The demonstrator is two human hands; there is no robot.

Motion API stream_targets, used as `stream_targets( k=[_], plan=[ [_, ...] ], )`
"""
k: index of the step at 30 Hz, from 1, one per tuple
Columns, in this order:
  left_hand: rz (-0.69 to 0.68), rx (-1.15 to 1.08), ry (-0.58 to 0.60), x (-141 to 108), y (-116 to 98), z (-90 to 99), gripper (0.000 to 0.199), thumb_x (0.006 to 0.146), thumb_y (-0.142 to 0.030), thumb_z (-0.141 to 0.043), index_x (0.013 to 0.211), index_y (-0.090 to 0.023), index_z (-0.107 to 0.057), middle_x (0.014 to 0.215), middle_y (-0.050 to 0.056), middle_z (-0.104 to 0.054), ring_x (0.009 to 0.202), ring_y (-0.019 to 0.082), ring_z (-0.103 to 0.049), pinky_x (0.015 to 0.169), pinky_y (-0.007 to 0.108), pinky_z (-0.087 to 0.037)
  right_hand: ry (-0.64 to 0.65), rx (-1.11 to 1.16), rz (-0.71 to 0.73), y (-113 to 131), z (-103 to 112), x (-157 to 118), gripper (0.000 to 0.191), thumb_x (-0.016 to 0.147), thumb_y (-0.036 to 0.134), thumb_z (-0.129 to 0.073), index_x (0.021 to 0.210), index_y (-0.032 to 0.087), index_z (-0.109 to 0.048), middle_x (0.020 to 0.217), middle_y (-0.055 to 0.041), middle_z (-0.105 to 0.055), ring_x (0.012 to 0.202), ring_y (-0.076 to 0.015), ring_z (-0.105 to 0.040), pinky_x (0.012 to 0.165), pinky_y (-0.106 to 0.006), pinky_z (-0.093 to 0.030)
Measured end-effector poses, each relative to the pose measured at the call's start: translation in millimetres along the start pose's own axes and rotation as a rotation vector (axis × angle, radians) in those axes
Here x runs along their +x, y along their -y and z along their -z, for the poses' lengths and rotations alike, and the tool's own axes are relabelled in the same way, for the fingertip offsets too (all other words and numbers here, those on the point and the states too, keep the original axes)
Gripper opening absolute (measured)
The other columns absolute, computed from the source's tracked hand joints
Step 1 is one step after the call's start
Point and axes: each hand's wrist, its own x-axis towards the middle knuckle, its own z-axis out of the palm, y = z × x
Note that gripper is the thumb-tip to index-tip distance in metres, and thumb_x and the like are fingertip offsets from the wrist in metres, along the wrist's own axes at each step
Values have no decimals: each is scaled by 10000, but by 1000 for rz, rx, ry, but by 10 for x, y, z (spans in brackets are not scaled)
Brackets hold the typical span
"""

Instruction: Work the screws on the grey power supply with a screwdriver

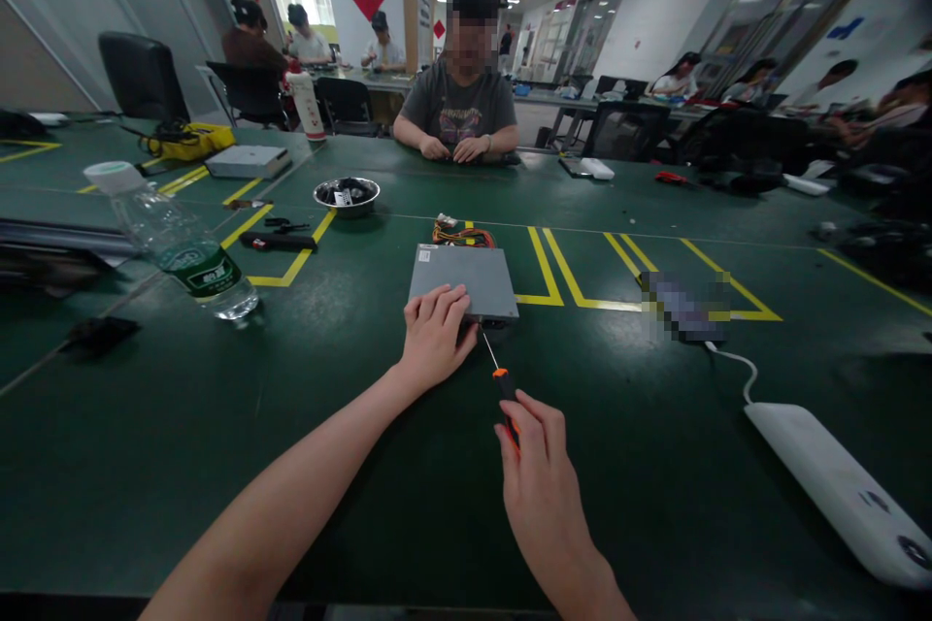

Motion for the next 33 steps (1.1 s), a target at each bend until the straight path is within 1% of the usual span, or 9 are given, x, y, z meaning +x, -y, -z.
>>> stream_targets(
  k=[4,8,11,13,15,21,24,28,33],
  plan=[
    [5,0,-4,-2,-3,-16,300,826,-319,-496,1102,-201,-492,1238,68,-538,1172,245,-424,919,422,-255,-4,-29,-49,-46,108,112,265,913,320,-342,1088,180,-482,850,-70,-533,669,-158,-592,523,-264,-514],
    [4,-3,-1,0,-6,-12,299,823,-315,-497,1101,-205,-491,1233,68,-542,1167,247,-428,918,424,-253,-33,-22,-26,-35,87,112,265,898,332,-379,1078,159,-467,927,-98,-500,719,-164,-596,528,-261,-524],
    [-3,2,7,3,-5,0,297,822,-311,-500,1099,-205,-488,1231,60,-544,1167,243,-427,917,422,-252,-78,-25,51,12,36,77,230,891,234,-380,1087,134,-448,1038,-143,-446,861,-188,-586,613,-278,-544],
    [-4,6,9,4,-3,6,294,824,-312,-497,1097,-205,-487,1232,57,-543,1168,241,-425,915,420,-254,-71,-32,92,28,23,64,228,888,178,-365,1097,135,-448,1038,-136,-450,896,-185,-578,660,-280,-547],
    [-3,7,8,3,-3,8,292,825,-315,-495,1095,-203,-487,1232,56,-542,1167,239,-426,913,418,-255,-70,-39,86,19,31,63,232,892,184,-370,1103,150,-458,1003,-114,-472,862,-172,-588,645,-264,-548],
    [0,-3,5,1,-2,0,291,823,-306,-495,1096,-205,-488,1232,66,-541,1169,246,-424,915,426,-250,-16,-71,-12,-39,58,74,274,910,347,-344,1083,183,-479,866,-61,-503,618,-128,-578,442,-221,-501],
    [2,-6,6,1,-4,1,291,824,-305,-496,1096,-203,-485,1231,62,-542,1169,243,-423,913,424,-251,-36,-45,1,-3,33,64,277,898,353,-372,1086,170,-463,966,-99,-479,704,-149,-594,492,-241,-528],
    [1,-6,8,1,-5,6,289,825,-313,-494,1093,-205,-486,1236,60,-539,1168,242,-423,914,423,-251,-69,-5,57,49,0,49,237,893,207,-364,1111,140,-426,1026,-131,-460,859,-177,-589,637,-275,-551],
    [8,-10,5,-1,-4,-2,289,821,-305,-500,1094,-211,-490,1229,65,-543,1166,243,-426,915,425,-251,-49,38,25,-11,4,42,232,899,218,-365,1120,175,-423,966,-97,-523,836,-173,-600,648,-281,-547]
  ],
)
